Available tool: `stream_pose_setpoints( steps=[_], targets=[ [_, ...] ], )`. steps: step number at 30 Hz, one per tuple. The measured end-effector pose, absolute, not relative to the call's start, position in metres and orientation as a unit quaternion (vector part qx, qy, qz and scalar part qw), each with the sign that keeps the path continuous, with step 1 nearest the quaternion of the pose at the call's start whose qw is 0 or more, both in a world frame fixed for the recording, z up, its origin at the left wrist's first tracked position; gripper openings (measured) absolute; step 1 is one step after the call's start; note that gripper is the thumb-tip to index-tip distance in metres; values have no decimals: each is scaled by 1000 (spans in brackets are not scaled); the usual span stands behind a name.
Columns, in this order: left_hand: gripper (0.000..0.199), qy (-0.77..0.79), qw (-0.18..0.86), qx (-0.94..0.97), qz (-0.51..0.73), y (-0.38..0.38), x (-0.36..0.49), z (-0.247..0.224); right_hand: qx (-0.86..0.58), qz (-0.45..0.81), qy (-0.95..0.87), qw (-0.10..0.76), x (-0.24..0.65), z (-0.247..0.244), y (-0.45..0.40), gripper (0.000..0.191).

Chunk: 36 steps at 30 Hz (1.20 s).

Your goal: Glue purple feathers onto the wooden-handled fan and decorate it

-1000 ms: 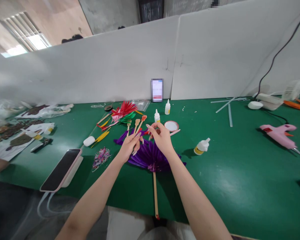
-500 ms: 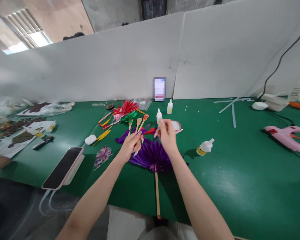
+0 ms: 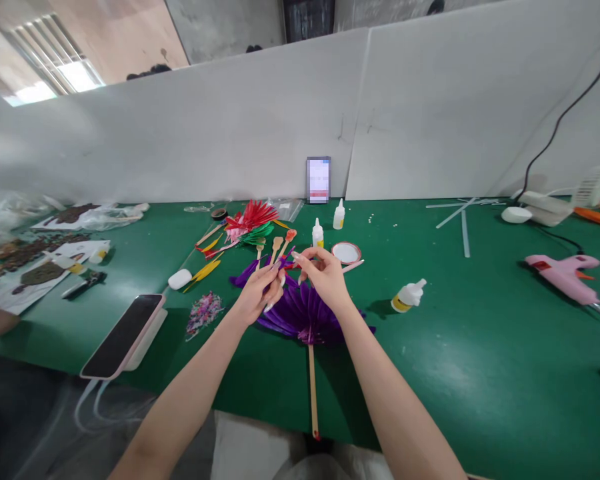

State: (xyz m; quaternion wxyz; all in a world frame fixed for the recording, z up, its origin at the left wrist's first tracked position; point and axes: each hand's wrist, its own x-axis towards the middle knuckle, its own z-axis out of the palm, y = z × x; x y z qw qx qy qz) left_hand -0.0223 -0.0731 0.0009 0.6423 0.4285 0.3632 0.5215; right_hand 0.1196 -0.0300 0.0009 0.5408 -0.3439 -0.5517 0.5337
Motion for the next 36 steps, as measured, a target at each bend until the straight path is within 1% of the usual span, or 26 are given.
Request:
stream_pose_setpoints(
  steps=[8,15,21,27,33,36],
  targets=[
    [26,343,676,427,494,-74,-20,-6,-360,507,-568,540,120,2,-31,23],
    [27,342,693,409,485,-73,-19,-5,-362,424,-632,537,121,-1,-32,21],
    [23,295,741,380,469,-75,-22,0,-333,386,-670,540,121,5,-40,17],
    [28,282,771,356,446,-79,-26,6,-332,331,-692,550,117,7,-46,15],
    [31,263,771,341,469,-80,-31,10,-350,336,-663,570,120,1,-39,14],
    [30,258,770,345,470,-80,-32,10,-345,360,-650,573,119,0,-38,13]
  ],
)
